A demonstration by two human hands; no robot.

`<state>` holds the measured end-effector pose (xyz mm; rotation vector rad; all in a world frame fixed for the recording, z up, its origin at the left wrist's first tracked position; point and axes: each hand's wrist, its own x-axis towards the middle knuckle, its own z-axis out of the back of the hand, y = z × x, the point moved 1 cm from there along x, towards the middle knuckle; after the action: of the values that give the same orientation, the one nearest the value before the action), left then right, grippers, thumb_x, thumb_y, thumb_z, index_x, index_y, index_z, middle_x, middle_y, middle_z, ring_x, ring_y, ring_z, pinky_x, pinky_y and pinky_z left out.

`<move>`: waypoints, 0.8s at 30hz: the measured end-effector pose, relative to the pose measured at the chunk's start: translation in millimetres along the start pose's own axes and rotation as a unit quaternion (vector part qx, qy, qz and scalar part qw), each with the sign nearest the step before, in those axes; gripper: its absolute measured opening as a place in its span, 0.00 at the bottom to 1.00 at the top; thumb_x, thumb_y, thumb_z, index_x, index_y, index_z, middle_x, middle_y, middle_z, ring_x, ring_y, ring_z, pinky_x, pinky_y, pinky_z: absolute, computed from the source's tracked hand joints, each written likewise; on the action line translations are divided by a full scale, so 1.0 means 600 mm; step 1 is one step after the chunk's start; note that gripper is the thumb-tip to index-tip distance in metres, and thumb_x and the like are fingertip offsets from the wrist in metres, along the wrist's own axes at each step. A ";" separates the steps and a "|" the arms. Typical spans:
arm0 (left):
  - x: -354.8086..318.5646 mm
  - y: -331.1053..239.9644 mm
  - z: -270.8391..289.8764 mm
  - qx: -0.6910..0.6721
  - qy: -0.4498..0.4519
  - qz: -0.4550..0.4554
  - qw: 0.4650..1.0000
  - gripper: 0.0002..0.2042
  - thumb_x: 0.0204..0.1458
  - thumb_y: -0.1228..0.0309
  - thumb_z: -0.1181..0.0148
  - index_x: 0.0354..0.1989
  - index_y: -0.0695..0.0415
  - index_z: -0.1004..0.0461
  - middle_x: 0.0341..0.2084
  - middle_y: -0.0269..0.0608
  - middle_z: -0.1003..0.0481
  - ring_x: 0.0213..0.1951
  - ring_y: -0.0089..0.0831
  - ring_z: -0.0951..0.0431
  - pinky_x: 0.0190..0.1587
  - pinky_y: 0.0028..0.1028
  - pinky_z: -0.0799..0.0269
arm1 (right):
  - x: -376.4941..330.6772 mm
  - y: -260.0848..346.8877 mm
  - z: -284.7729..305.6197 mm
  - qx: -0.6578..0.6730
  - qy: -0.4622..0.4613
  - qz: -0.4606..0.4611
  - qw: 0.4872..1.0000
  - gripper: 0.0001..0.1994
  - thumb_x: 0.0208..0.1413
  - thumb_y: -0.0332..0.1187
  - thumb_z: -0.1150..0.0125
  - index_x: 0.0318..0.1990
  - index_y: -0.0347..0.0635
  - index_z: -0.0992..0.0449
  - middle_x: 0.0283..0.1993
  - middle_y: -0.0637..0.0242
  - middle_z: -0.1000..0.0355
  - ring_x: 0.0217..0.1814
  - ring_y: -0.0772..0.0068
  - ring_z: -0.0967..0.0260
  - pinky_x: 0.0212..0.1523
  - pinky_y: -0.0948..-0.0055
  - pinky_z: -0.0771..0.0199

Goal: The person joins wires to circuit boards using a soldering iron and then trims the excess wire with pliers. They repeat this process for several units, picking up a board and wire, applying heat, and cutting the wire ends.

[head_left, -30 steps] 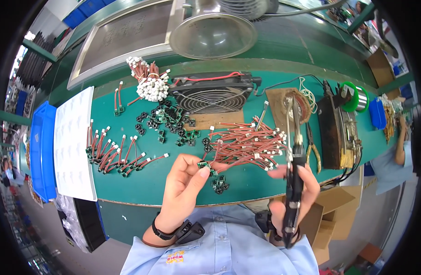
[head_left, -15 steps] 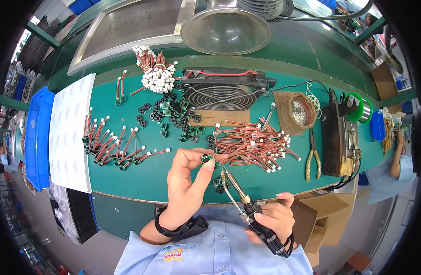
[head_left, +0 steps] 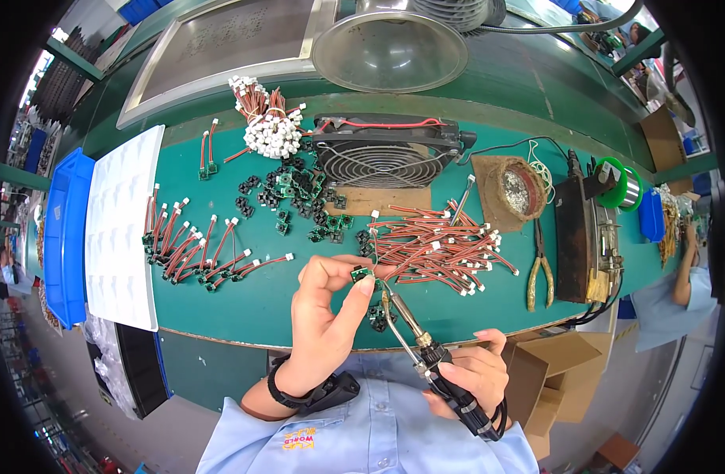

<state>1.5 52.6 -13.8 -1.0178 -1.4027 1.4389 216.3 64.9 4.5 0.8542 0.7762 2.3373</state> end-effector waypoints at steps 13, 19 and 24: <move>-0.002 0.001 0.000 -0.001 0.002 -0.012 1.000 0.05 0.54 0.80 0.52 0.35 0.60 0.41 0.41 0.49 0.29 0.46 0.37 0.25 0.48 0.29 0.33 | -0.001 0.000 0.001 0.010 -0.010 0.008 1.000 0.23 0.38 0.38 0.31 0.44 0.47 0.32 0.23 0.70 0.26 0.26 0.70 0.28 0.51 0.57 0.45; -0.002 0.001 0.000 -0.007 0.001 -0.001 1.000 0.05 0.55 0.80 0.52 0.35 0.60 0.41 0.41 0.49 0.29 0.46 0.37 0.25 0.49 0.30 0.33 | 0.000 0.001 0.000 0.008 -0.009 0.008 1.000 0.24 0.38 0.38 0.31 0.45 0.47 0.33 0.22 0.70 0.26 0.27 0.70 0.28 0.51 0.57 0.45; -0.003 0.001 0.000 0.002 0.000 -0.010 1.000 0.05 0.55 0.79 0.52 0.35 0.61 0.41 0.41 0.49 0.29 0.46 0.37 0.25 0.49 0.31 0.33 | -0.002 0.000 0.002 0.009 -0.012 0.008 1.000 0.24 0.38 0.38 0.31 0.45 0.47 0.33 0.23 0.70 0.25 0.27 0.70 0.27 0.51 0.57 0.45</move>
<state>1.9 50.7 -14.4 -0.9983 -1.4052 1.4263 218.0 64.2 4.7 0.8979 0.7837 2.3341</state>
